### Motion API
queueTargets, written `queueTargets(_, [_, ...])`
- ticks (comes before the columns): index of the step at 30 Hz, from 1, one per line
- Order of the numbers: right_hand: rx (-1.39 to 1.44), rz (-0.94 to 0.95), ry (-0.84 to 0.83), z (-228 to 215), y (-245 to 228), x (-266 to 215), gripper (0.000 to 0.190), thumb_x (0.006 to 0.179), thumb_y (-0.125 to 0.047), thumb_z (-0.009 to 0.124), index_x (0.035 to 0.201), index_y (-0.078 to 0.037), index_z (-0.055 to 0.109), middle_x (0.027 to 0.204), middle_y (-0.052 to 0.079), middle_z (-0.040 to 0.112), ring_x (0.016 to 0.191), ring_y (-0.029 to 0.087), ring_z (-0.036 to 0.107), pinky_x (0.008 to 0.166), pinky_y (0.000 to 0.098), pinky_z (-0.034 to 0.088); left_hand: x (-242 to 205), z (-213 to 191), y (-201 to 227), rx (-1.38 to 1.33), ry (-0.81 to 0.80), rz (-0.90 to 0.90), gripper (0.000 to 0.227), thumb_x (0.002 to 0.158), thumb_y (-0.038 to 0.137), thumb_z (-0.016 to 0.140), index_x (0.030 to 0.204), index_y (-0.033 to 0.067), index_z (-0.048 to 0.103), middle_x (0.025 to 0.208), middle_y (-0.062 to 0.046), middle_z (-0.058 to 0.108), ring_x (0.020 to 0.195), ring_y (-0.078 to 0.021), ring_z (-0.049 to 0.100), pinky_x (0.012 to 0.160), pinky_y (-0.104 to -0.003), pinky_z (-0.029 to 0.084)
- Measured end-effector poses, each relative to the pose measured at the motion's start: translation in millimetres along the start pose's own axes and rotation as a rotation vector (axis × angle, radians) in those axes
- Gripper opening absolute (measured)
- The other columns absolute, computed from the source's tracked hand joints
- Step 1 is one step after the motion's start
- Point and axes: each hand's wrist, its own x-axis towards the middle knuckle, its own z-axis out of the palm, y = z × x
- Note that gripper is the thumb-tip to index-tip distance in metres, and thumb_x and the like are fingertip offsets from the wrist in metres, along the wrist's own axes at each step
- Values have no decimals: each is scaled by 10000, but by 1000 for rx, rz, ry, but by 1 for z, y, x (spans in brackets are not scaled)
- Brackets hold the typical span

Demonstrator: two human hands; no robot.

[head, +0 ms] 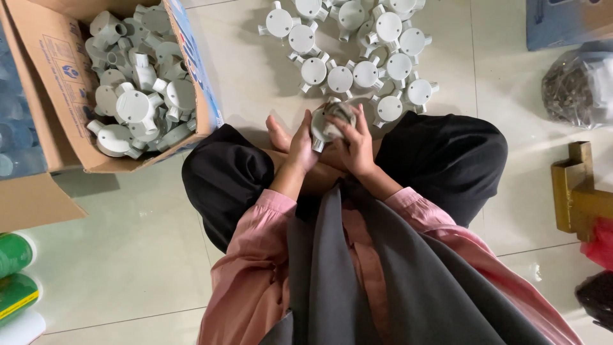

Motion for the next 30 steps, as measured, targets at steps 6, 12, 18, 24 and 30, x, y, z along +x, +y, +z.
queueTargets(6, [545,600,323,-2,11,9,324,1115,-137,504,1415,-48,590,1286,140,634,1227,246,570,1103,483,431,-25,15,11,245,-62,61,562,1081,516,482,1418,82,603,1446,-168,578,1370,-255,519,1217,-403,333])
queueTargets(12, [165,21,33,-33,10,33,321,1029,-172,635,1328,-61,670,1403,249,466,1368,487,453,1119,683,328,1,-28,1,974,-260,411,681,872,294,814,1455,69,546,1268,-99,652,1231,-198,584,1097,-408,474])
queueTargets(18, [93,-113,-73,-21,18,45,350,883,-104,647,1220,-107,744,1243,196,536,1206,450,610,982,551,520,1,-36,3,1469,-192,774,704,638,55,726,1321,-12,571,1168,-162,612,1090,-358,598,960,-448,532])
queueTargets(24, [39,2,203,-27,17,60,298,900,-7,593,1172,-46,706,1155,222,561,1101,541,622,903,627,512,-3,-16,8,1432,-223,898,764,649,34,677,1404,46,562,1257,-147,623,1091,-349,604,974,-447,510])
queueTargets(30, [47,-109,-46,-15,15,34,392,812,-26,623,1187,-83,724,1231,243,553,1241,547,556,978,635,481,-6,-21,12,1596,-187,991,702,655,26,731,1337,-16,574,1245,-163,624,1141,-343,605,1006,-412,521])
